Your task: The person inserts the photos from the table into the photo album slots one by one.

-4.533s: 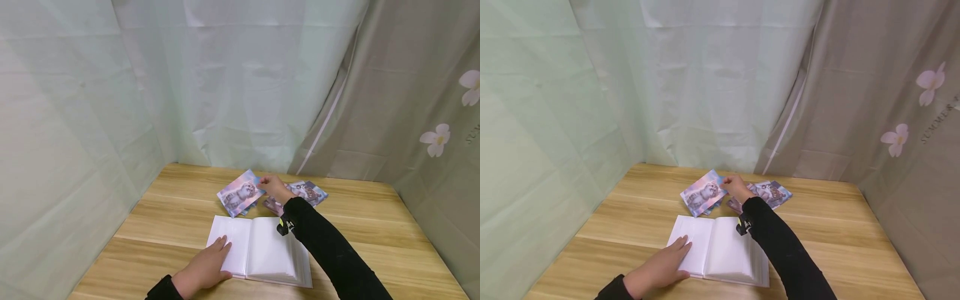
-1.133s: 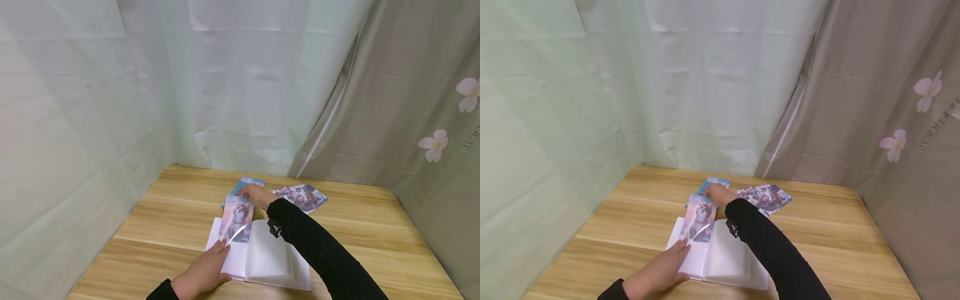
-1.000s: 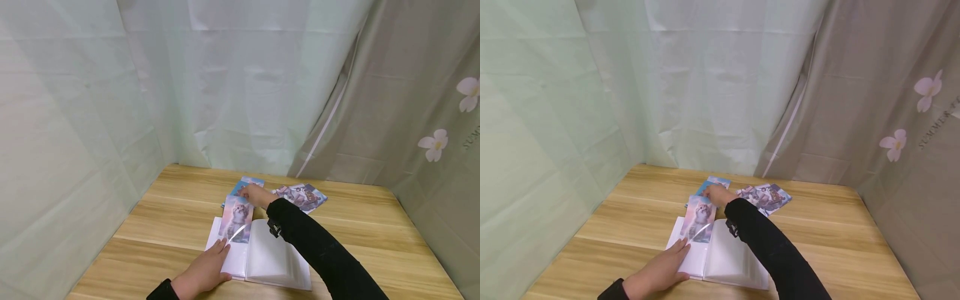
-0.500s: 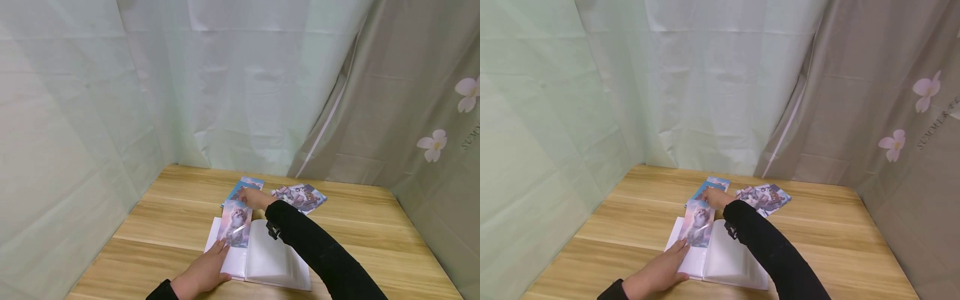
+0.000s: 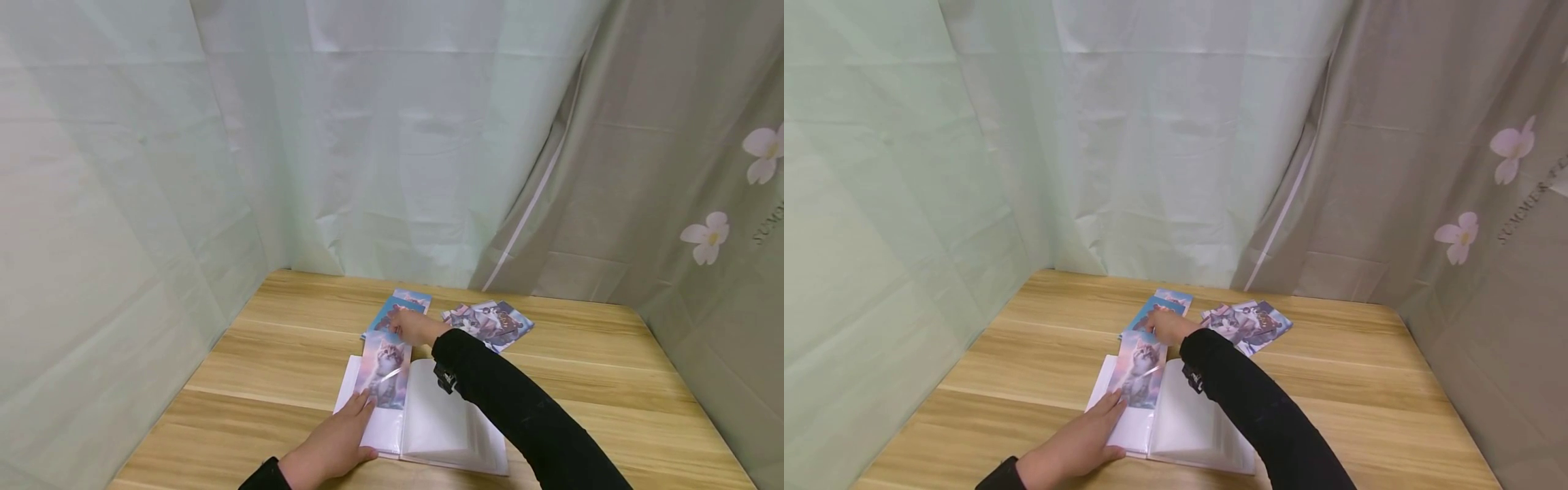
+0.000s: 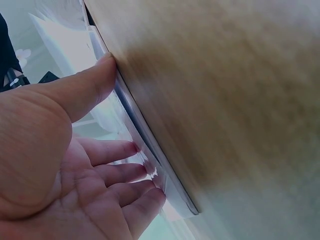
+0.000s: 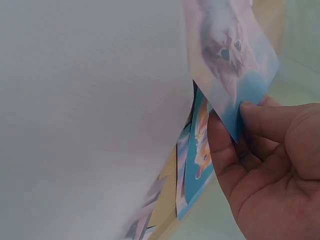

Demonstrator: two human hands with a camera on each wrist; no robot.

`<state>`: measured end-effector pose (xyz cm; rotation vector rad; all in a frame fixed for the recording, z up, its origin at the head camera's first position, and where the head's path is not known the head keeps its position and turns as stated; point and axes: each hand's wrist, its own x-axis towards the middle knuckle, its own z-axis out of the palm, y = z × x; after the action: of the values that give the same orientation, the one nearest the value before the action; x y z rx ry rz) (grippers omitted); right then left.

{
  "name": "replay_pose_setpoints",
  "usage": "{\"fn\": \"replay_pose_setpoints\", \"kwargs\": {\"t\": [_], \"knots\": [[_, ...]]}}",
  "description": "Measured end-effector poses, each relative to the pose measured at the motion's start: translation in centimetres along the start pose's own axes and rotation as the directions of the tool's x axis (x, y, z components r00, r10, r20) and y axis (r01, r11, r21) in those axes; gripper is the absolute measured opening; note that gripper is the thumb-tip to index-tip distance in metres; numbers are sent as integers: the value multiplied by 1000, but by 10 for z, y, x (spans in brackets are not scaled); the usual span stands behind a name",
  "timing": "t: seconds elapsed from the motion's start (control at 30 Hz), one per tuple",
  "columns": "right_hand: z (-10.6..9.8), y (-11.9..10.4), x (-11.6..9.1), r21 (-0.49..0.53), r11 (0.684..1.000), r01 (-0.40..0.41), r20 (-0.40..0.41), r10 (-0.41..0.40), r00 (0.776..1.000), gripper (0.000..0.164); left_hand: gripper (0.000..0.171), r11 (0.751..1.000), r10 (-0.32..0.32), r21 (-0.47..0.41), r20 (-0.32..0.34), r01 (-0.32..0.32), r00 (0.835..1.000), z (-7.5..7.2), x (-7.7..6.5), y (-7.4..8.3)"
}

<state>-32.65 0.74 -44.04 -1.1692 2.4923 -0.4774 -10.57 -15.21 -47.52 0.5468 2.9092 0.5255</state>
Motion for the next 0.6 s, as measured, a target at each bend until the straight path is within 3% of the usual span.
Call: {"fn": "replay_pose_setpoints", "kwargs": {"t": [0.3,0.6], "knots": [[6,-1,-1,8,999,-38,32,38,999,24,80,1000,-7,0,12,7,1000,0,1,0],[11,-4,-1,6,996,-94,61,93,994,35,80,1000,-14,-5,18,15,1000,0,1,-1]]}}
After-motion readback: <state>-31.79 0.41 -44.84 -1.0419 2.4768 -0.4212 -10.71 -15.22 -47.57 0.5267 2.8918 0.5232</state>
